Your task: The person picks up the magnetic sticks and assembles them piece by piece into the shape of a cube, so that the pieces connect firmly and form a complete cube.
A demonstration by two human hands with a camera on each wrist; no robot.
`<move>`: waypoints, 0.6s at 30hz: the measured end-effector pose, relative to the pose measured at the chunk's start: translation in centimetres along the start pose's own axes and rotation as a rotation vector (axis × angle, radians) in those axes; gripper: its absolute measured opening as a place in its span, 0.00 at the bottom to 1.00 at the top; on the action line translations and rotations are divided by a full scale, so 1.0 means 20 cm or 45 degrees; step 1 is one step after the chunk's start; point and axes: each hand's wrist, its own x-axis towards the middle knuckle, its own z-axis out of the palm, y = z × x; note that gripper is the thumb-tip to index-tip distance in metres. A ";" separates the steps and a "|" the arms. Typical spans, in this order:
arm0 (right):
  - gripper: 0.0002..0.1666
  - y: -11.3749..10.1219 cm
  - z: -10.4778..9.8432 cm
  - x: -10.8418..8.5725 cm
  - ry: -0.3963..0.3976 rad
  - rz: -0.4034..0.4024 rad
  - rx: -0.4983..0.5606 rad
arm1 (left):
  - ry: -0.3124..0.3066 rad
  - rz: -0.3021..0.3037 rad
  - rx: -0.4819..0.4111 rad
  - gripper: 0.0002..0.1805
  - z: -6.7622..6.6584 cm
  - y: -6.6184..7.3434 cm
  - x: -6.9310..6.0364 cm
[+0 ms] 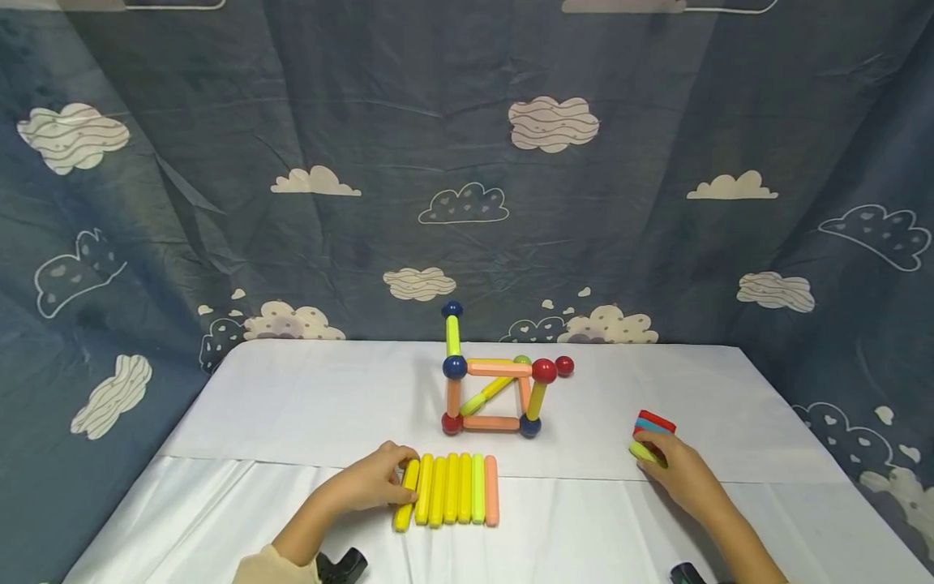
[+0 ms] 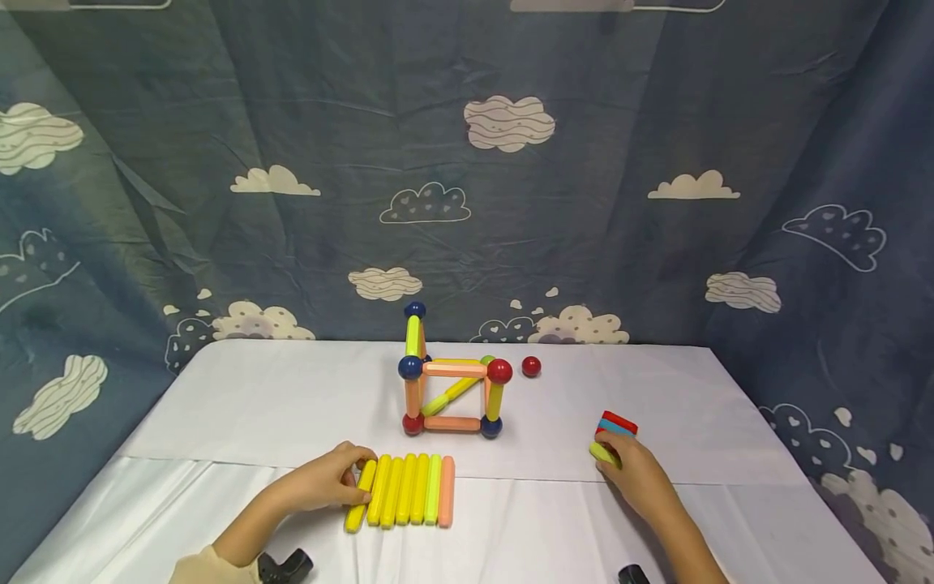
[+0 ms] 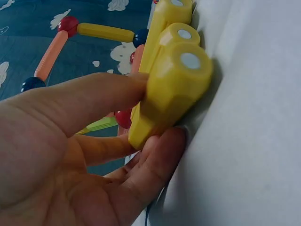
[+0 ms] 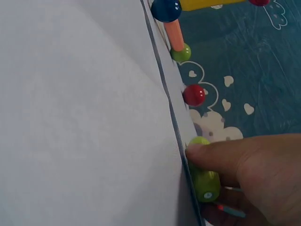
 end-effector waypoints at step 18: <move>0.20 -0.40 0.10 0.09 0.055 -0.185 0.116 | 0.454 -0.023 -0.317 0.18 -0.08 -0.01 0.00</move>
